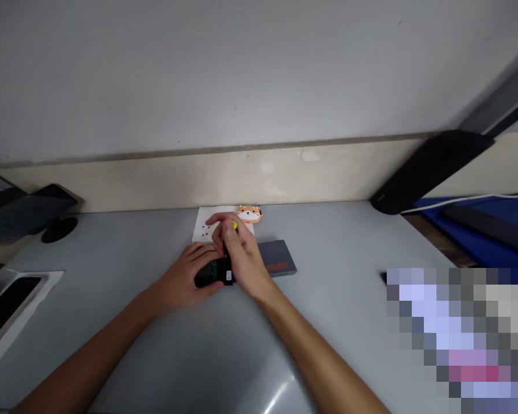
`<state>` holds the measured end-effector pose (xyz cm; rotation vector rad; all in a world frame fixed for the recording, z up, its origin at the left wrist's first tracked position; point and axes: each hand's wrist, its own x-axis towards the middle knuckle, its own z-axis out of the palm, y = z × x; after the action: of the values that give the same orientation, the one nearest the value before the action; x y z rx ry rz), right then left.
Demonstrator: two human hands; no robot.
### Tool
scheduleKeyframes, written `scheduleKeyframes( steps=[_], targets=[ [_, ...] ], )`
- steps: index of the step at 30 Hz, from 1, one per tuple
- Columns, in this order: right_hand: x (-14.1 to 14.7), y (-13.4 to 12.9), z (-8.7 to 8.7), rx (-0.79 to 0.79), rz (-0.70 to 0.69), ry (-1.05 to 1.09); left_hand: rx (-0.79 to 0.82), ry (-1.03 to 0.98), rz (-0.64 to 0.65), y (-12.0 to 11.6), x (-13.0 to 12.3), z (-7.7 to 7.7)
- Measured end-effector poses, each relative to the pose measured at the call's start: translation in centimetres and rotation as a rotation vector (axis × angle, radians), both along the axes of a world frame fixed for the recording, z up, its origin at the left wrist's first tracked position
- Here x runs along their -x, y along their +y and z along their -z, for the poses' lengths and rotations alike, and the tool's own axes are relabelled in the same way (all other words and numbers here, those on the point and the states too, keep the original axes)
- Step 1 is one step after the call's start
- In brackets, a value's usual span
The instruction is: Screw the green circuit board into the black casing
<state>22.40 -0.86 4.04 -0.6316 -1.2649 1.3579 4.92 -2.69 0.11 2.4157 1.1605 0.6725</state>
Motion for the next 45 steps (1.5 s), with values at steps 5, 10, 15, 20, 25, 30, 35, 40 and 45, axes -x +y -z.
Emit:
scheduleKeyframes(
  steps=[5,10,15,20,25,30,35,40,45],
  targets=[
    [-1.1,0.2,-0.7,0.028,-0.097,0.016,-0.028,-0.011,-0.009,0.0,0.0,0.2],
    [-1.9,0.1,-1.3,0.107,-0.059,0.126,-0.043,-0.016,0.026,0.0,0.1,0.1],
    [-1.7,0.3,-1.0,0.092,-0.052,0.038,-0.039,-0.010,0.048,0.0,0.1,0.1],
    [-1.5,-0.1,-1.3,0.051,-0.098,0.034,-0.053,-0.026,0.040,0.0,0.1,0.1],
    [-1.9,0.1,-0.5,0.089,-0.112,0.113,-0.051,-0.030,0.034,0.0,0.1,0.1],
    [-1.7,0.5,-0.3,0.075,-0.007,0.154,-0.040,-0.022,0.036,0.0,0.2,0.0],
    [-2.1,0.1,-1.5,0.219,-0.111,0.174,-0.020,-0.037,0.021,0.1,0.2,0.0],
    [-2.2,-0.1,-1.4,0.193,-0.027,0.163,-0.063,-0.045,0.045,0.1,0.3,0.3],
    [-2.1,0.4,-1.0,0.192,0.012,0.162,-0.081,-0.055,0.055,0.1,0.3,0.3]
  ],
)
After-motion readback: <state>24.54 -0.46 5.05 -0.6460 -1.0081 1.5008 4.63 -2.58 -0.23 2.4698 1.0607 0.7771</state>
